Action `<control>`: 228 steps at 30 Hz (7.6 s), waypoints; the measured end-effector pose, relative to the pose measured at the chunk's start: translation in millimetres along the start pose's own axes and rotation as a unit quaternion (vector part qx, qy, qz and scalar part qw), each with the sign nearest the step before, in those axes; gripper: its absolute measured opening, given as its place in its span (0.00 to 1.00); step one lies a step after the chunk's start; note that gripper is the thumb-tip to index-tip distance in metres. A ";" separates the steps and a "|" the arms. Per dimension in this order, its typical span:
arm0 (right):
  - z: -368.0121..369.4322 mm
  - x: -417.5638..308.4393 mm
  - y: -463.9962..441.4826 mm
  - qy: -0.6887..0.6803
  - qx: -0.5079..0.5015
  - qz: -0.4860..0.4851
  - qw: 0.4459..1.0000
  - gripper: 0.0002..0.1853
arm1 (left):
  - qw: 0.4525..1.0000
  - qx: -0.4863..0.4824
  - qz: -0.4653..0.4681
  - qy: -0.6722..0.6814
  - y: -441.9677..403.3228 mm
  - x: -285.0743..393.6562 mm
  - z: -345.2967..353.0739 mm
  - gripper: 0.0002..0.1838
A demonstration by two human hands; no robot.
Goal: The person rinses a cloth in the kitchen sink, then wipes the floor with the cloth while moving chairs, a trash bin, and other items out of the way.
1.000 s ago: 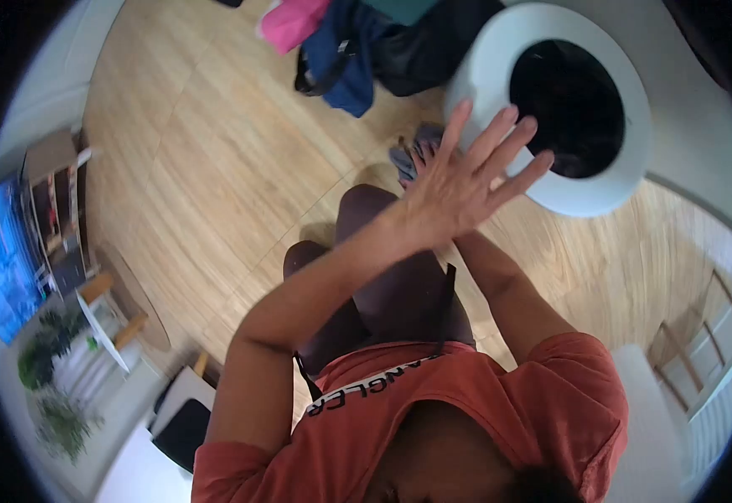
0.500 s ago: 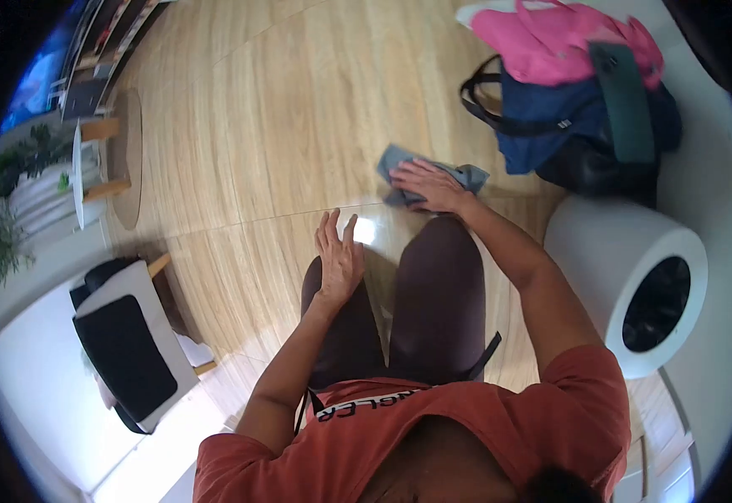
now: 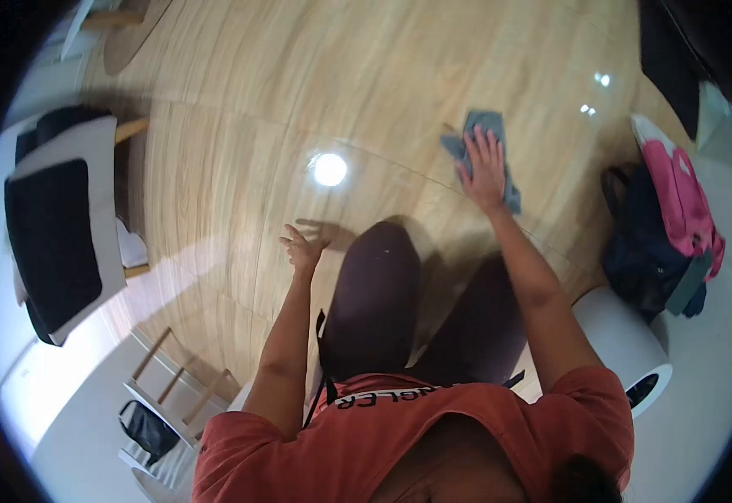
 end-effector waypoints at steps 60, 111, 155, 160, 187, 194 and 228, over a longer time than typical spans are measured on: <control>287.0 -440.9 -328.4 0.209 0.081 -0.048 0.973 0.25 | 0.943 -0.002 -0.256 0.214 58.3 -263.0 30.9 0.71; 203.9 -402.9 176.5 -0.089 -0.475 -0.715 0.504 0.23 | 0.832 0.241 -0.339 0.367 153.8 -228.4 123.5 0.75; 143.3 -257.3 79.8 -0.010 -0.083 -0.414 0.907 0.15 | 0.955 -0.041 -0.211 0.204 189.2 -271.7 140.9 0.65; 132.5 -199.6 70.1 0.046 0.021 -0.228 0.972 0.18 | 0.947 -0.013 -0.236 0.215 184.5 -266.6 151.0 0.74; 116.6 -204.2 147.8 0.005 -0.062 -0.355 0.933 0.26 | 0.962 0.042 -0.201 0.181 200.0 -255.1 150.4 0.71; 207.5 -379.2 337.3 -0.091 -0.278 -0.636 0.714 0.31 | 0.882 0.366 -0.094 0.280 310.2 -206.3 251.2 0.46; 302.9 -595.6 546.9 -0.007 -0.342 -0.823 0.453 0.29 | 0.923 0.180 -0.333 0.073 277.0 -285.4 334.3 0.71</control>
Point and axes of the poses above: each hand's wrist, its own y-axis away from the middle knuckle, its own z-axis out of the palm, x = y × z, the point moved 2 cm from there along -y, towards the middle knuckle, and after that the axes turned 4 degrees about -x, right-handed, at the moved point
